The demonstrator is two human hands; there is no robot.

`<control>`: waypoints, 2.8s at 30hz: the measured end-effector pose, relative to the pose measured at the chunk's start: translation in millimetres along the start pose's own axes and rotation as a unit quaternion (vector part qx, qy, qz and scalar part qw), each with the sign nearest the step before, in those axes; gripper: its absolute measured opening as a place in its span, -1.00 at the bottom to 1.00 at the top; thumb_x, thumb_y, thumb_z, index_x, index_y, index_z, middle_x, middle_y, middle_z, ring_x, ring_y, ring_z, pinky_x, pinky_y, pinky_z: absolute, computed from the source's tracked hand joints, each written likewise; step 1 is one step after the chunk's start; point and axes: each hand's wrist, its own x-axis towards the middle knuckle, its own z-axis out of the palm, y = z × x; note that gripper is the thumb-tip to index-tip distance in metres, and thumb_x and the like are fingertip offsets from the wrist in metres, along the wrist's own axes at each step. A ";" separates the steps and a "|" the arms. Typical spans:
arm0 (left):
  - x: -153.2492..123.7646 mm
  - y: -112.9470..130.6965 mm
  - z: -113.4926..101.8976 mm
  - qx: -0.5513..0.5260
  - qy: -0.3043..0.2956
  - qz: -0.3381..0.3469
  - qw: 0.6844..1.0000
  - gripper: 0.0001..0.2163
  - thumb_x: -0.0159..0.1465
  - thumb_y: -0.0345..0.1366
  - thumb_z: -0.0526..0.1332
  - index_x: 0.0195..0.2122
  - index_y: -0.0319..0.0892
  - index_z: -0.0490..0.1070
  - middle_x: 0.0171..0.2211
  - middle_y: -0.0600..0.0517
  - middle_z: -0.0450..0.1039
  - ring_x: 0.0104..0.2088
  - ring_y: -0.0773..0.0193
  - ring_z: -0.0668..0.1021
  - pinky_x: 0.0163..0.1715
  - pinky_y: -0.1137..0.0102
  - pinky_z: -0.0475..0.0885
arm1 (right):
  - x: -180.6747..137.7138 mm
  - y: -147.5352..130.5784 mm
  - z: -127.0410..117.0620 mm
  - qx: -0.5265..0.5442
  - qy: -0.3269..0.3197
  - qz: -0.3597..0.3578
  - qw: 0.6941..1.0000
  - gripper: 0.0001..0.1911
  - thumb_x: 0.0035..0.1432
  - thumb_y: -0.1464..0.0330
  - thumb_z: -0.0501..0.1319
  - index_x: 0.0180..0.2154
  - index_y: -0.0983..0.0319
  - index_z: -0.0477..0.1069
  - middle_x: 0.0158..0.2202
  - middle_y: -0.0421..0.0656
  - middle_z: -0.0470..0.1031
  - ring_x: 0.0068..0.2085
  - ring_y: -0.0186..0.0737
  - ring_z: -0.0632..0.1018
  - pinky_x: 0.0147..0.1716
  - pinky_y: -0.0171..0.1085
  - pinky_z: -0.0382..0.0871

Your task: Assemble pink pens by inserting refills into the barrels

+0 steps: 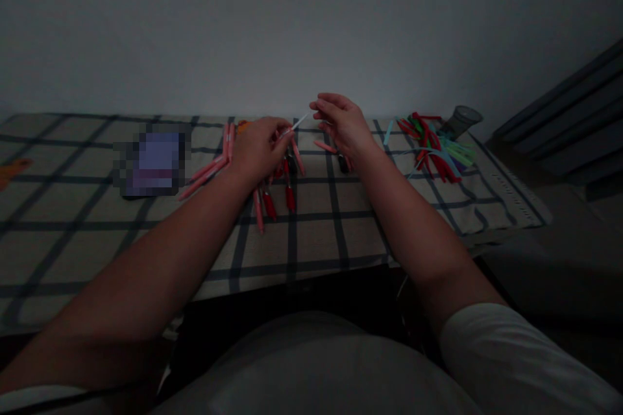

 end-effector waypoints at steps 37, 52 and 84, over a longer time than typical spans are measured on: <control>0.3 4.6 -2.7 0.010 -0.011 -0.017 1.000 -0.70 0.53 -0.11 0.24 0.14 -0.06 0.66 0.06 -0.14 0.73 0.11 -0.11 0.67 0.18 0.07 0.54 | -2.0 -1.0 2.2 0.040 -0.014 0.016 0.999 -0.51 0.36 -0.03 0.49 0.08 0.14 0.52 0.12 -0.05 0.73 0.07 -0.18 0.72 0.04 -0.20 0.65; 0.0 9.2 -6.1 0.036 -0.031 -0.034 0.998 -0.70 0.56 -0.18 0.25 0.21 -0.09 0.65 0.10 -0.13 0.72 0.14 -0.04 0.68 0.21 0.14 0.53 | -6.9 -6.3 7.0 0.086 -0.016 0.052 0.995 -0.75 0.40 0.22 0.48 0.01 0.13 0.56 0.11 -0.11 0.76 0.09 -0.23 0.72 0.02 -0.30 0.64; 0.0 5.8 -4.8 0.024 -0.021 -0.024 0.999 -0.69 0.55 -0.11 0.23 0.17 -0.05 0.64 0.06 -0.11 0.73 0.12 -0.07 0.67 0.22 0.08 0.56 | -11.1 -6.3 7.9 0.068 -0.051 0.071 0.994 -0.66 0.29 0.19 0.55 0.00 0.12 0.56 0.06 -0.14 0.75 0.01 -0.26 0.72 -0.10 -0.37 0.68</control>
